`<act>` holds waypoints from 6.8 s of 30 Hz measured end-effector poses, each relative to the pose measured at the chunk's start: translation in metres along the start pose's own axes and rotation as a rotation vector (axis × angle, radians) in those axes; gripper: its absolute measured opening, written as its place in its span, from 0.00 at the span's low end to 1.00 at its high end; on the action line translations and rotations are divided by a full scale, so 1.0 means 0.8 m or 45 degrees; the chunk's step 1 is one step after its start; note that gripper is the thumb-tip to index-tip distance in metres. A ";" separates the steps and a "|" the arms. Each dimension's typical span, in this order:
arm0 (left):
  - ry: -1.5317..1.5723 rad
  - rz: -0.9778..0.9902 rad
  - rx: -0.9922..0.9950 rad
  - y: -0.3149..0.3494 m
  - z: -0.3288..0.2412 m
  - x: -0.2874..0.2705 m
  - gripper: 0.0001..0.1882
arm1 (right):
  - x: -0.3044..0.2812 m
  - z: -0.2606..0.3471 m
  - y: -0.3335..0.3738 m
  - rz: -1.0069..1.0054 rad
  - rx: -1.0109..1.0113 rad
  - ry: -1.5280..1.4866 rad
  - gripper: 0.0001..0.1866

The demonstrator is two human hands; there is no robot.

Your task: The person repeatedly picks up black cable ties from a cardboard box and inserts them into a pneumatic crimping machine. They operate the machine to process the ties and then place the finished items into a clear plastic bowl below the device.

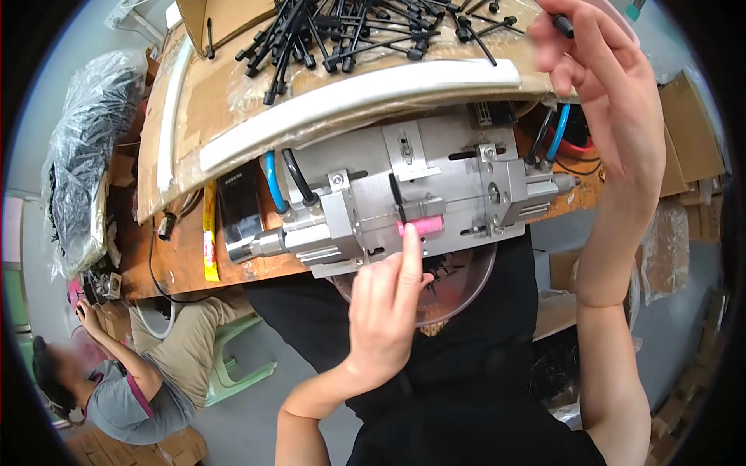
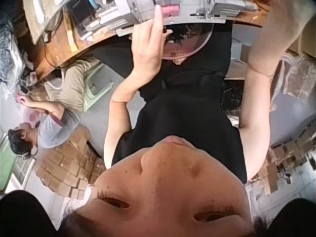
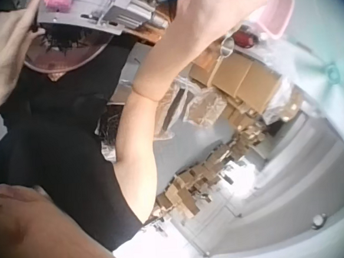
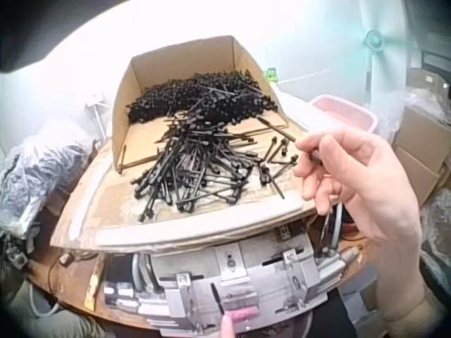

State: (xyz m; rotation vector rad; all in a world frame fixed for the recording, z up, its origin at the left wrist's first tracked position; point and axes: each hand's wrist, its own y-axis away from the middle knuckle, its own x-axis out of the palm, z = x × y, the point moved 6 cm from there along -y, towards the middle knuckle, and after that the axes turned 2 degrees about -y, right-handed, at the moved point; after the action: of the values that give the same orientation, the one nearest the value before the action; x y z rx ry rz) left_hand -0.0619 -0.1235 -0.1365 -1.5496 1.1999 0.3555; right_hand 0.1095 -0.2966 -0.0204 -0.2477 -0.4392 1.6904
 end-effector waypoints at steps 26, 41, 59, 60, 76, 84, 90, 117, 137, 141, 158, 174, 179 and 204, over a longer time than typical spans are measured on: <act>-0.112 0.320 -0.108 0.007 -0.001 0.040 0.38 | 0.029 -0.019 0.156 0.163 -0.391 0.634 0.16; 0.079 0.205 -0.016 -0.228 0.099 -0.033 0.06 | 0.085 -0.111 0.220 0.485 -0.235 0.806 0.36; -0.131 0.031 0.024 -0.013 0.000 -0.008 0.33 | 0.153 -0.019 -0.048 0.752 -1.199 1.142 0.09; -0.122 0.109 0.031 -0.003 -0.006 0.007 0.33 | 0.168 -0.028 -0.051 0.854 -1.142 1.265 0.07; -0.149 0.387 -0.085 -0.010 -0.010 0.034 0.35 | 0.068 0.046 0.020 0.186 -0.040 0.142 0.10; -0.318 -0.249 0.196 -0.199 0.077 -0.045 0.12 | 0.074 -0.065 0.212 0.439 -0.433 0.912 0.31; -0.041 0.271 -0.304 -0.247 0.089 -0.042 0.10 | 0.086 -0.095 0.225 0.409 -0.384 0.920 0.32; 0.011 0.033 0.037 -0.027 -0.003 -0.017 0.42 | 0.084 -0.027 -0.067 0.430 -0.338 1.313 0.11; -0.108 0.399 0.009 -0.032 -0.027 0.029 0.36 | 0.007 -0.033 0.166 0.308 -0.389 0.619 0.23; -0.303 -0.188 -0.005 -0.139 0.035 -0.043 0.19 | 0.016 -0.078 0.223 0.343 -0.386 0.827 0.35; -0.320 -0.171 -0.143 -0.089 0.014 -0.042 0.31 | 0.024 -0.111 0.234 0.490 -0.245 0.898 0.35; -0.204 0.362 -0.005 0.016 -0.049 0.097 0.39 | -0.023 -0.084 0.229 0.168 -0.026 0.755 0.30; -0.132 0.417 -0.022 0.017 -0.048 0.097 0.39 | -0.025 -0.082 0.225 0.186 -0.054 0.781 0.30; -0.216 0.000 -0.076 -0.127 0.052 -0.041 0.19 | 0.055 -0.056 -0.044 0.307 -0.558 1.482 0.08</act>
State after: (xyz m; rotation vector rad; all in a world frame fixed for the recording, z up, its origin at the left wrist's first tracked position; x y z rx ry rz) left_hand 0.0220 -0.0818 -0.0704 -1.5381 1.0654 0.5168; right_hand 0.1515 -0.2425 -0.0423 -1.5436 0.1240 1.3704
